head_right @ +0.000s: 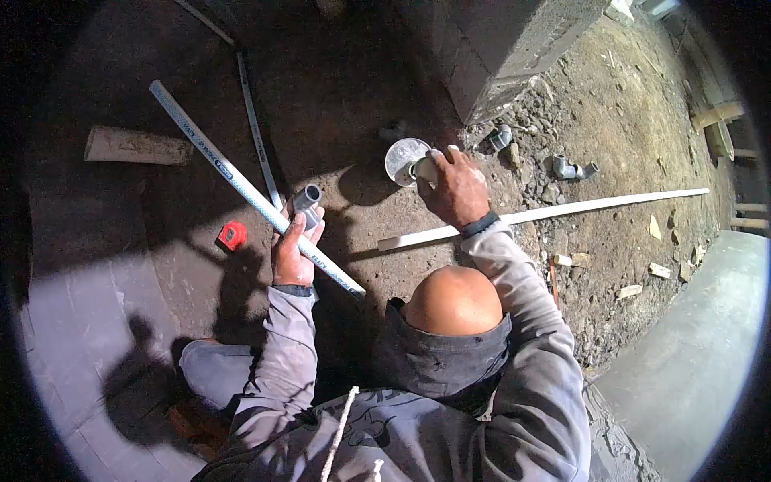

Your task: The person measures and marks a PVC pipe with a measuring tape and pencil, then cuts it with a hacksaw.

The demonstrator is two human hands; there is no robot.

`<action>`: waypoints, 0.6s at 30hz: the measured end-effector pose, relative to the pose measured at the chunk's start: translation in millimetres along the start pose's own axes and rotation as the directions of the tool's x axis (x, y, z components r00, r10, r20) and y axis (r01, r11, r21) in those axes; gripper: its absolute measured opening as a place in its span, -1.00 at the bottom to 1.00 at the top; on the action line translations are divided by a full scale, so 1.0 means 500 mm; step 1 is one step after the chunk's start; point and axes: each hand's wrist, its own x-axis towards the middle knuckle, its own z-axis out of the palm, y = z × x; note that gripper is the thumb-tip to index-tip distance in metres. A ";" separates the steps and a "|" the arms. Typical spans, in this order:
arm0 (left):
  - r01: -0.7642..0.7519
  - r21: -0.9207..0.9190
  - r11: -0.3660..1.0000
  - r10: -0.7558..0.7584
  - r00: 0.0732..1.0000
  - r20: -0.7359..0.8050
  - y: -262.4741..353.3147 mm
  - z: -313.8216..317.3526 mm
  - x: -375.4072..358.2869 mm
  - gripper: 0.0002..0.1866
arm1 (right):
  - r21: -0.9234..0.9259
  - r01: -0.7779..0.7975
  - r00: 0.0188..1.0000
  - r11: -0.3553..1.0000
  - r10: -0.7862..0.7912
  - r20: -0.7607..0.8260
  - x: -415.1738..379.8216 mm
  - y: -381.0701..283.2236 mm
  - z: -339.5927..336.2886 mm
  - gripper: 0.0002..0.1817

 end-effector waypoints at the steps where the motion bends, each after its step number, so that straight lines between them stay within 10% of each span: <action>1: 0.014 -0.003 1.000 -0.014 1.000 0.007 0.000 -0.001 -0.001 -0.45 | 0.003 0.000 1.000 1.000 0.000 0.000 0.000 0.001 0.012 -0.52; 18: 0.095 0.013 0.995 -0.096 0.992 0.087 -0.004 0.013 -0.013 -0.48 | -0.083 0.187 0.972 0.979 -0.173 0.159 0.021 0.046 0.136 -0.73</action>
